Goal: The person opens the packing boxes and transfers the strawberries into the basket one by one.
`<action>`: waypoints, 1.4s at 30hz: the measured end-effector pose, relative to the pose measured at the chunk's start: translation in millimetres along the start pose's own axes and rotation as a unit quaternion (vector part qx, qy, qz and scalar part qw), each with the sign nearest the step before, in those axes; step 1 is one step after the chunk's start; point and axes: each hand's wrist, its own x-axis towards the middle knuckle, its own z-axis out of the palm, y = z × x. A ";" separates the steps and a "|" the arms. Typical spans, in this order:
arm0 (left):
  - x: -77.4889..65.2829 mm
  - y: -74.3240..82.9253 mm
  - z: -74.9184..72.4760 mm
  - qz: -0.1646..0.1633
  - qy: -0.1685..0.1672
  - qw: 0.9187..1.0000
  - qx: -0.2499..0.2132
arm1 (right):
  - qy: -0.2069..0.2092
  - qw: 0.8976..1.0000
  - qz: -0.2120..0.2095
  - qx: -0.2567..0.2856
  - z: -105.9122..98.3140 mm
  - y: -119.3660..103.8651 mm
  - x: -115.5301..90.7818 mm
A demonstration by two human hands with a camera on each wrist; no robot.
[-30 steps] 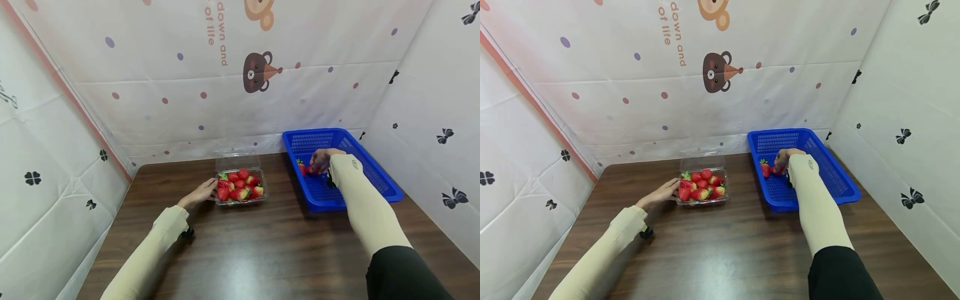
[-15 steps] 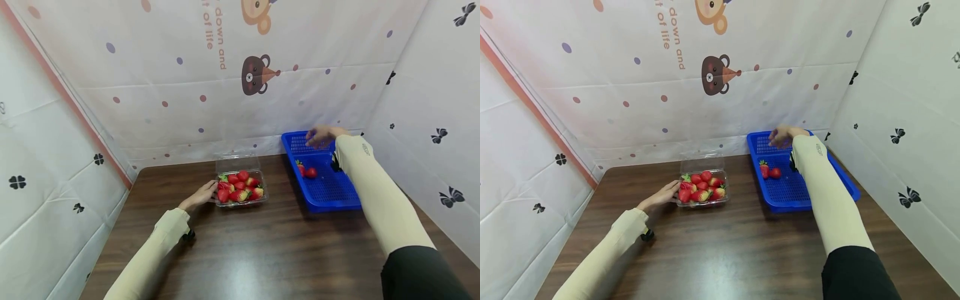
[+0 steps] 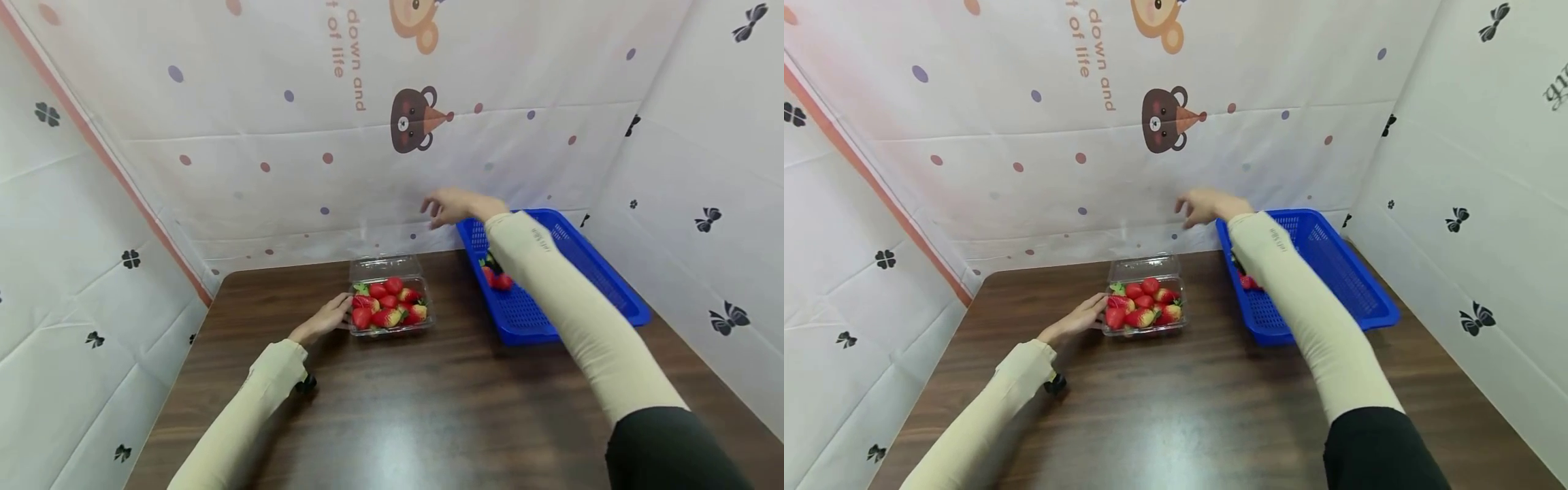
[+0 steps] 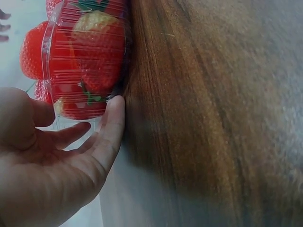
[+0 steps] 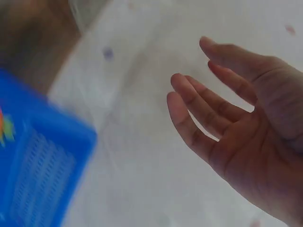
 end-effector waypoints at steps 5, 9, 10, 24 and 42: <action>-0.4 0.7 -2.6 0.006 0.007 1.000 -0.002 | -0.046 0.998 -0.022 -0.024 46.2 -17.8 24.4; 1.5 0.5 -1.9 0.007 -0.001 1.000 0.000 | -0.086 0.995 -0.015 -0.052 71.5 -26.8 33.7; 2.3 0.2 -1.5 0.008 0.000 1.000 0.002 | -0.095 0.994 -0.017 -0.054 76.1 -29.4 35.4; 7.4 -5.1 3.3 0.007 0.015 1.000 0.001 | -0.114 0.981 -0.065 -0.144 121.8 -35.0 51.6; 6.7 -8.6 4.4 0.005 0.029 0.999 0.015 | -0.092 0.981 -0.117 -0.128 87.0 -53.3 36.8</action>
